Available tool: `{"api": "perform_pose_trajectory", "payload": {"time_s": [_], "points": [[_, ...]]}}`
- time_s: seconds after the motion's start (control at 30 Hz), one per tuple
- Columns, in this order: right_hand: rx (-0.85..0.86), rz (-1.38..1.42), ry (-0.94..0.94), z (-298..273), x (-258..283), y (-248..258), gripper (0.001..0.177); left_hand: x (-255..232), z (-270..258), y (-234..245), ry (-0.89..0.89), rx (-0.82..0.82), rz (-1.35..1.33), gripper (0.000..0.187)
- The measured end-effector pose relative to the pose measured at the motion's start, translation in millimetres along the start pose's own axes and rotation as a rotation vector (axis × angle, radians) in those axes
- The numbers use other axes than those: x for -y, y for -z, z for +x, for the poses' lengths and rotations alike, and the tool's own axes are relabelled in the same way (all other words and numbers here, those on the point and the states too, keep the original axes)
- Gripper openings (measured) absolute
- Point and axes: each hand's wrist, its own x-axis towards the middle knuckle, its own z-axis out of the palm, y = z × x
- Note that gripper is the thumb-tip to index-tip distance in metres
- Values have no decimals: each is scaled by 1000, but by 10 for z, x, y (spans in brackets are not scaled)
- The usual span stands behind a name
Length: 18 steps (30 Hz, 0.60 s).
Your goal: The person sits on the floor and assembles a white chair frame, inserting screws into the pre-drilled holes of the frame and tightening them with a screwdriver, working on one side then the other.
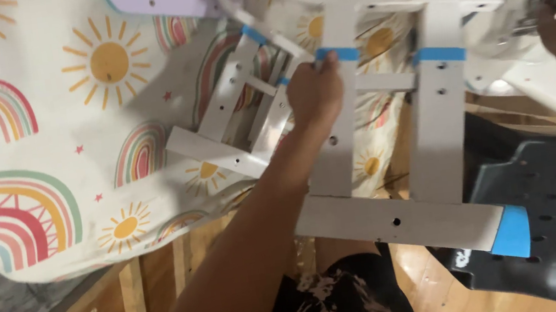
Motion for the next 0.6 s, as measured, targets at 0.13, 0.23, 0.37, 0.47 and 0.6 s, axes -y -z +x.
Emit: {"api": "perform_pose_trajectory", "payload": {"time_s": [0.13,0.23,0.37,0.47,0.6], "points": [[-166,-196,44,-548,43,810,14,0,92,68,123,102,-126,59],[-315,-48,-123,-1055,404,1376,17,-90,193,96,224,171,-324,60],[-405,496,-281,-1426,1302,1710,22,-245,390,109,341,326,-529,55],[-407,633,-155,-1443,2121,1728,37,-384,439,1,391,461,-717,46],[-382,826,-63,-1223,2965,1838,42,-510,485,7,486,603,-992,35]]}}
